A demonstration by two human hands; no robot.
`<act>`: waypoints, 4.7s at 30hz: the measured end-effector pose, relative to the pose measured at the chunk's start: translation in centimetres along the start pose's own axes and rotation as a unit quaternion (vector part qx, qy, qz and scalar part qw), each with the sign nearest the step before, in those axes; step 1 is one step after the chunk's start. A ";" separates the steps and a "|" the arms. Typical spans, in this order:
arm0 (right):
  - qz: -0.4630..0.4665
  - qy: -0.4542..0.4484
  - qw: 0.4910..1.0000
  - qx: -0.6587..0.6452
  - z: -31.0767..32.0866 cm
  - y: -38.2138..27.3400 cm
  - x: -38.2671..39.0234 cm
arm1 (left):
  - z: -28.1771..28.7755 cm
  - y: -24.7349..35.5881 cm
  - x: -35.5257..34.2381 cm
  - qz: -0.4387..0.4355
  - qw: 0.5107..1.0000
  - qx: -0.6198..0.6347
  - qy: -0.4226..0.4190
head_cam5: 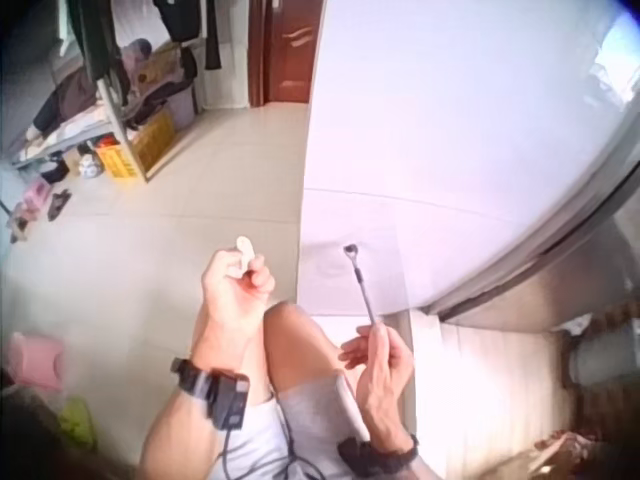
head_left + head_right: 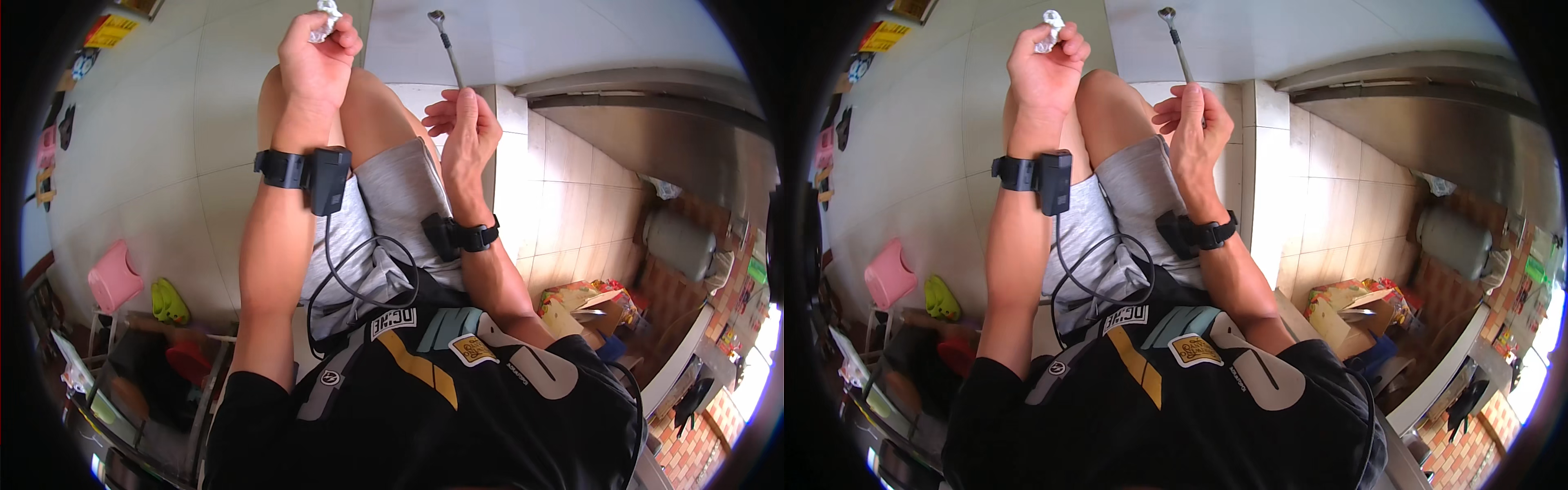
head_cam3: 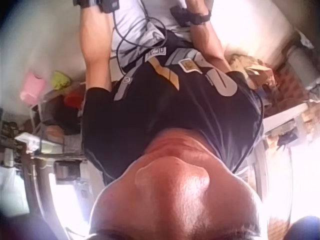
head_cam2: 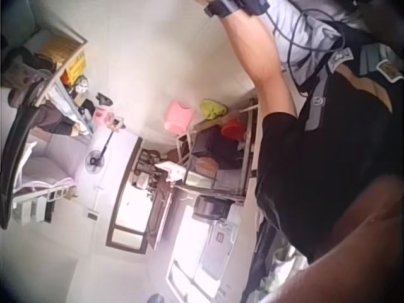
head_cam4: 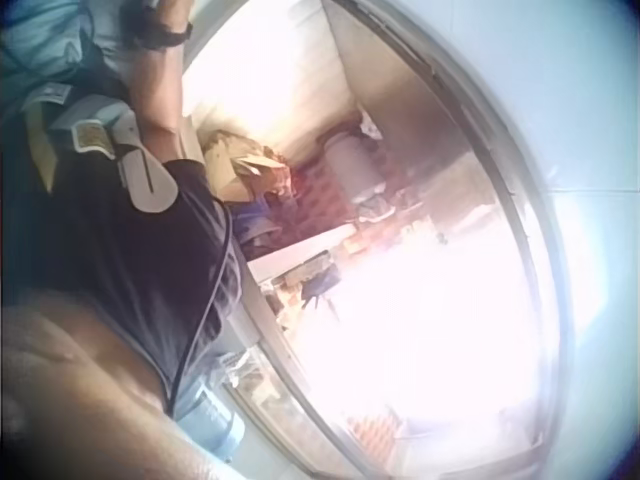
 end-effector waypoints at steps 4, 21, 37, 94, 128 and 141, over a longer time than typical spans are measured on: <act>0.025 0.026 0.999 -0.005 0.1 -1.1 0.0 | -1.0 0.1 1.0 -0.059 0.986 -0.157 -0.002; -0.056 0.052 0.993 -0.088 -0.2 3.0 -0.7 | -2.7 -1.4 0.9 -0.053 0.933 -0.352 -0.055; -0.035 0.034 0.991 -0.123 -0.1 0.9 -0.4 | -4.2 -1.8 0.4 -0.141 0.851 -0.505 0.029; 0.033 0.026 0.987 -0.157 -4.8 -2.3 1.5 | -4.0 -1.9 1.2 -0.158 0.886 -0.427 0.087; -0.045 0.003 0.983 -0.180 -5.2 3.0 -0.3 | -4.9 -2.9 2.9 -0.159 0.866 -0.472 0.036; -0.031 -0.048 0.978 -0.199 -4.4 1.2 1.2 | -10.4 1.8 5.6 -0.242 0.847 -0.474 0.012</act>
Point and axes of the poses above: each hand's wrist, its own x-axis away from the middle knuckle, its own z-axis out of the back of the hand, y = z × x, the point moved 6 cm from there along -x, towards the middle knuckle, and after that the axes turned 2 degrees about -y, right-handed, at the moved point
